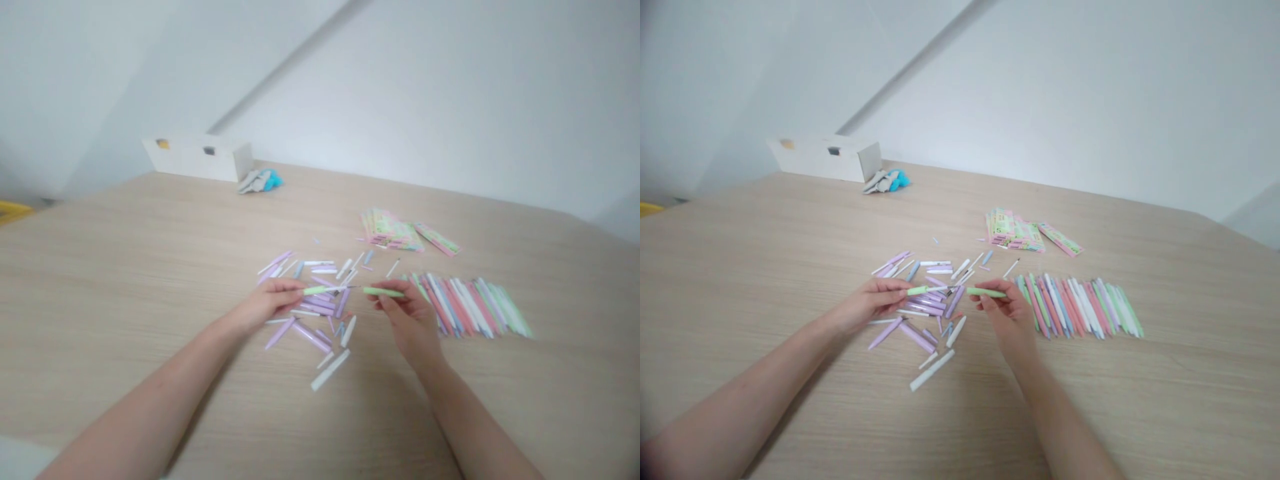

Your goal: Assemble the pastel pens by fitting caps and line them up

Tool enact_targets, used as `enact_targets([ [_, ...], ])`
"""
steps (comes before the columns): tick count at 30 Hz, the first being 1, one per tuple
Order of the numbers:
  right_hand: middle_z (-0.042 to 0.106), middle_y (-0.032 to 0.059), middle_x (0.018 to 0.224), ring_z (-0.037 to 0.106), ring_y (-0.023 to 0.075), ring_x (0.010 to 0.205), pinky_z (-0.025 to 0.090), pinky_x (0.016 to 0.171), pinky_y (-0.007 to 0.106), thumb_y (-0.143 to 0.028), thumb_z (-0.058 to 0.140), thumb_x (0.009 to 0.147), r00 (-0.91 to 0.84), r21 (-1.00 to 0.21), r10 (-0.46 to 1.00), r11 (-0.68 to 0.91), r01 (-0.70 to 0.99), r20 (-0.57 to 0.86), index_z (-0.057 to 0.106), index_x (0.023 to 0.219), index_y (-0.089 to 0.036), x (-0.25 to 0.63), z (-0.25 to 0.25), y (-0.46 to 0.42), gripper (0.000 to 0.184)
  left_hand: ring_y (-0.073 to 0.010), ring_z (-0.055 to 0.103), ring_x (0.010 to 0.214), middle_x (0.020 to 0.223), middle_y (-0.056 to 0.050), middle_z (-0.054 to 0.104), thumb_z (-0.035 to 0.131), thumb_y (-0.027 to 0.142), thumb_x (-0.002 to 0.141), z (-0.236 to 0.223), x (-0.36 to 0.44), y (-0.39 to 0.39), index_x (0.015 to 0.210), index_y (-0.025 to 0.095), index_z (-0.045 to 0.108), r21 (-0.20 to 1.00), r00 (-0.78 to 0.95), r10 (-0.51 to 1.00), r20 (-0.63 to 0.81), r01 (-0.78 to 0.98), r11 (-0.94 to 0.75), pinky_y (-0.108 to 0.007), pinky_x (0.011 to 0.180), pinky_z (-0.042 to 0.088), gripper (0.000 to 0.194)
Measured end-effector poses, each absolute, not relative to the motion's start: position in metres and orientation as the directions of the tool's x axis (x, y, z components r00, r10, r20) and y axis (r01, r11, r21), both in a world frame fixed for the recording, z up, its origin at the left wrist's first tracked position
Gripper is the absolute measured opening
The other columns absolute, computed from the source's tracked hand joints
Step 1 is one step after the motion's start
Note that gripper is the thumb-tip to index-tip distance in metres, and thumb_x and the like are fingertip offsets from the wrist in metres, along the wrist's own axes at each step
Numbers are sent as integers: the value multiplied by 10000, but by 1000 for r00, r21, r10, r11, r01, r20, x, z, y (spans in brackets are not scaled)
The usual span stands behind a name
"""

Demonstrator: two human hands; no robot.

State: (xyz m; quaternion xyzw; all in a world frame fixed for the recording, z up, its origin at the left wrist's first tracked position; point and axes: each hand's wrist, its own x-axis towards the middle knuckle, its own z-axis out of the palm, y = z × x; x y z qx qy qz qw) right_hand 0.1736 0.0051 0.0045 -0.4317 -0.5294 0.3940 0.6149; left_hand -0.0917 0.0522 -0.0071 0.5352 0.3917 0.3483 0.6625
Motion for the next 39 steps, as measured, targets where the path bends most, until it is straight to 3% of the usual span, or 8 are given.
enact_targets([
  [12, 685, 43, 984, 680, 161, 795, 567, 690, 298, -260, 669, 776, 121, -943, 936, 325, 64, 331, 609, 919, -223, 170, 17, -9, 159, -68, 320, 482, 554, 27, 463, 682, 371, 722, -5, -90, 48, 935, 123, 711, 989, 500, 857, -130, 9, 144, -213, 457, 160, 328],
  [25, 692, 26, 960, 689, 146, 777, 570, 692, 270, -246, 683, 768, 90, -940, 937, 329, 85, 336, 626, 902, -229, 165, 15, -13, 147, -74, 370, 514, 654, -12, 565, 654, 337, 756, -9, -89, 47, 976, 127, 710, 992, 521, 845, -122, 35, 121, -197, 475, 215, 309],
  [39, 695, 39, 901, 668, 155, 708, 560, 644, 302, -239, 665, 773, 166, -919, 904, 381, 102, 394, 624, 915, -225, 173, 16, -12, 148, -65, 302, 464, 544, 26, 468, 657, 333, 757, -12, -91, 50, 978, 125, 706, 991, 522, 845, -112, -4, 134, -207, 440, 148, 307],
])
